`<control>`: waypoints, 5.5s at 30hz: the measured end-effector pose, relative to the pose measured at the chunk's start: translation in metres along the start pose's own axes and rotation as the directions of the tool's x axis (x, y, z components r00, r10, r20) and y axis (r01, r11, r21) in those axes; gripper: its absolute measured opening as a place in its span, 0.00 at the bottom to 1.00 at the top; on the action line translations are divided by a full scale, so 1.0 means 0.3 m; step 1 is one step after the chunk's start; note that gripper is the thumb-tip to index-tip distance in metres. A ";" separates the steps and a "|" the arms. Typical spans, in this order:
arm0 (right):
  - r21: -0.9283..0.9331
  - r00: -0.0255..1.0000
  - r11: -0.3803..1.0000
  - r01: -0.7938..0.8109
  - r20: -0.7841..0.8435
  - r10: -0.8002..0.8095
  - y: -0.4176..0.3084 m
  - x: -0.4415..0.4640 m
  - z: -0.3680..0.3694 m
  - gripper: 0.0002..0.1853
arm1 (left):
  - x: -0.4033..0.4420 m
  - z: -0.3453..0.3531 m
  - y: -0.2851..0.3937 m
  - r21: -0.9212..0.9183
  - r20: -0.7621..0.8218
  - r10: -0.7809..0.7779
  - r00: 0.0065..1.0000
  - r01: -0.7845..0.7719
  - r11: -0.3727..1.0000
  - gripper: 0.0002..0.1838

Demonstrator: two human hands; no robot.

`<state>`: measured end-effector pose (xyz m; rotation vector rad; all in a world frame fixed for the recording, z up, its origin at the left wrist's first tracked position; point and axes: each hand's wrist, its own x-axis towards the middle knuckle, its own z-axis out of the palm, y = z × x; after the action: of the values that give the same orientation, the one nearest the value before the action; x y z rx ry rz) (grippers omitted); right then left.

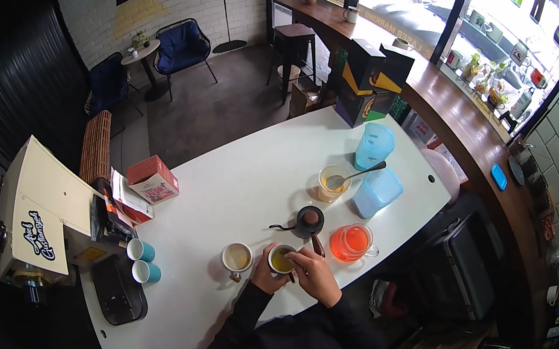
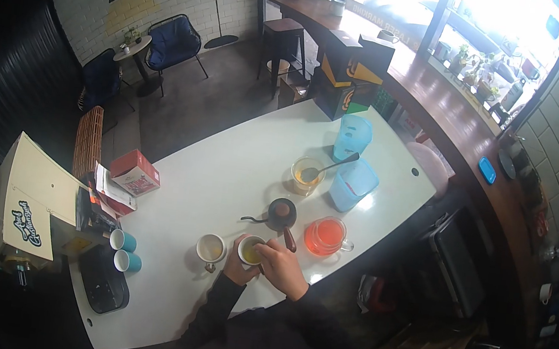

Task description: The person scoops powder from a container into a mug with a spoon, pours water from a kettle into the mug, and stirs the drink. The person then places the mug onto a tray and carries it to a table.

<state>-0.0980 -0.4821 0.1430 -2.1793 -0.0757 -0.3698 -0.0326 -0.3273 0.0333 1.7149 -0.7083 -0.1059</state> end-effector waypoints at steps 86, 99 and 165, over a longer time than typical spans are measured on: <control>-0.032 0.997 0.998 -0.056 -0.052 0.054 0.001 0.001 -0.002 0.08 | -0.001 -0.005 0.006 0.022 0.000 -0.021 1.000 0.021 1.000 0.51; -0.066 0.999 0.997 -0.037 -0.023 0.035 0.002 -0.003 -0.014 0.08 | 0.001 -0.006 0.014 0.030 -0.004 -0.032 0.999 0.032 0.999 0.51; -0.041 0.995 0.996 -0.082 -0.059 0.080 -0.048 -0.021 0.029 0.09 | -0.004 0.007 -0.031 -0.037 0.003 0.038 0.999 -0.038 0.999 0.52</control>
<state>-0.1048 -0.4661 0.1476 -2.2056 0.0528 -0.3906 -0.0306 -0.3277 0.0238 1.6658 -0.7371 -0.0947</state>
